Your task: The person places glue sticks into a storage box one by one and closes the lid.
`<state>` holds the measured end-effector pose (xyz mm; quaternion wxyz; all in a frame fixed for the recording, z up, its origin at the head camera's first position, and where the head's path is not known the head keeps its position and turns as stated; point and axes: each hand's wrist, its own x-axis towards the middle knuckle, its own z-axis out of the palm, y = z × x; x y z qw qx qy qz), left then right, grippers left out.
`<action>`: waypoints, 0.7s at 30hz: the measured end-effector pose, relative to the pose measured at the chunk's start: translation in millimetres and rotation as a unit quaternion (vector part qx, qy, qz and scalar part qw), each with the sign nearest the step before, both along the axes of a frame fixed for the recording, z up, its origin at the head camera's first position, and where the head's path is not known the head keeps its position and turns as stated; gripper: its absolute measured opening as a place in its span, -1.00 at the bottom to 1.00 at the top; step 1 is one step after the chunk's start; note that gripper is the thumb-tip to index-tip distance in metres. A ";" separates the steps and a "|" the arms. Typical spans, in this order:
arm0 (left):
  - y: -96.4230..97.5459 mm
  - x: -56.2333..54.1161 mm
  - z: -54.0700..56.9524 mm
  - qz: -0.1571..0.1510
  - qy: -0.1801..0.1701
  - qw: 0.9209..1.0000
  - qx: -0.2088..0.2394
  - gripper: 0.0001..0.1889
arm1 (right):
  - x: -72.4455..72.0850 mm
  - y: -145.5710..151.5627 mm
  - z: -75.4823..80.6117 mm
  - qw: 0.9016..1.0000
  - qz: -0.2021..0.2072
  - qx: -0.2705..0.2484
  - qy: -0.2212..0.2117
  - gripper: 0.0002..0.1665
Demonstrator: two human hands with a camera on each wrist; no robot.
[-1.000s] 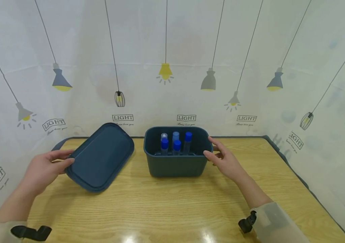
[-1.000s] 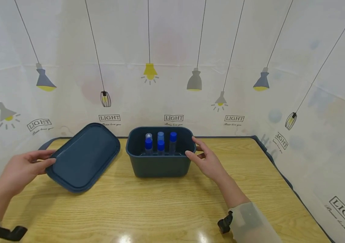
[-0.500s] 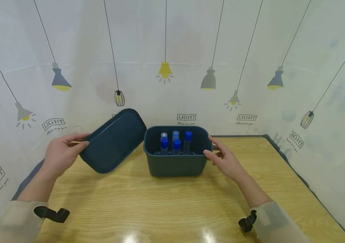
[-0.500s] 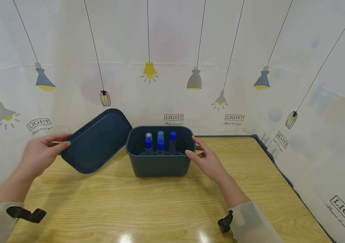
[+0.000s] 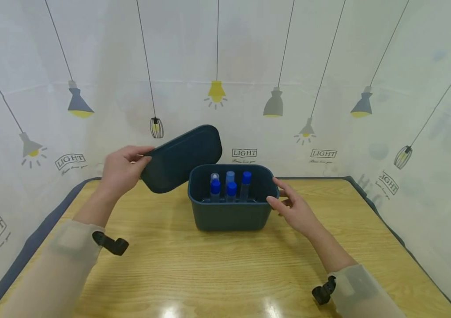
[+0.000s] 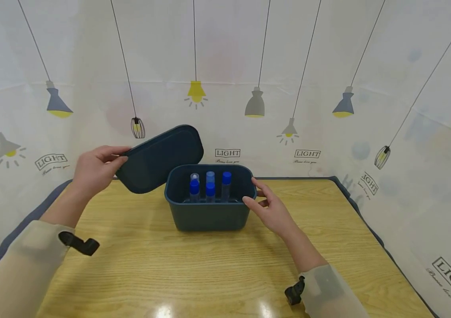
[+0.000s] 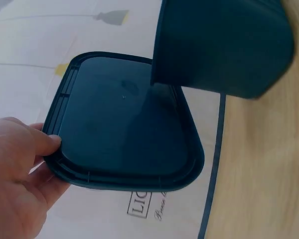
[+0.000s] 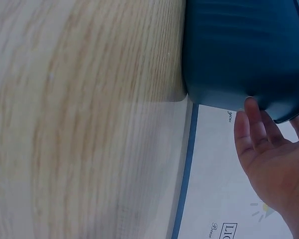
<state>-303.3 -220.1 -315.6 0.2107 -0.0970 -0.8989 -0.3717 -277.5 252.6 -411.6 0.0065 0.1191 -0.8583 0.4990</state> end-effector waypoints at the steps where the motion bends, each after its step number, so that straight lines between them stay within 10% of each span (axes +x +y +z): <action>1: 4.8 -3.1 1.5 -0.005 0.010 1.000 -0.002 -0.65 | 0.1 0.0 0.2 1.000 0.000 0.000 0.001 -0.15; 21: 74.4 -31.8 20.8 -0.098 0.161 0.982 -0.008 -0.73 | 1.4 0.6 7.9 0.999 -0.008 0.045 0.000 -0.09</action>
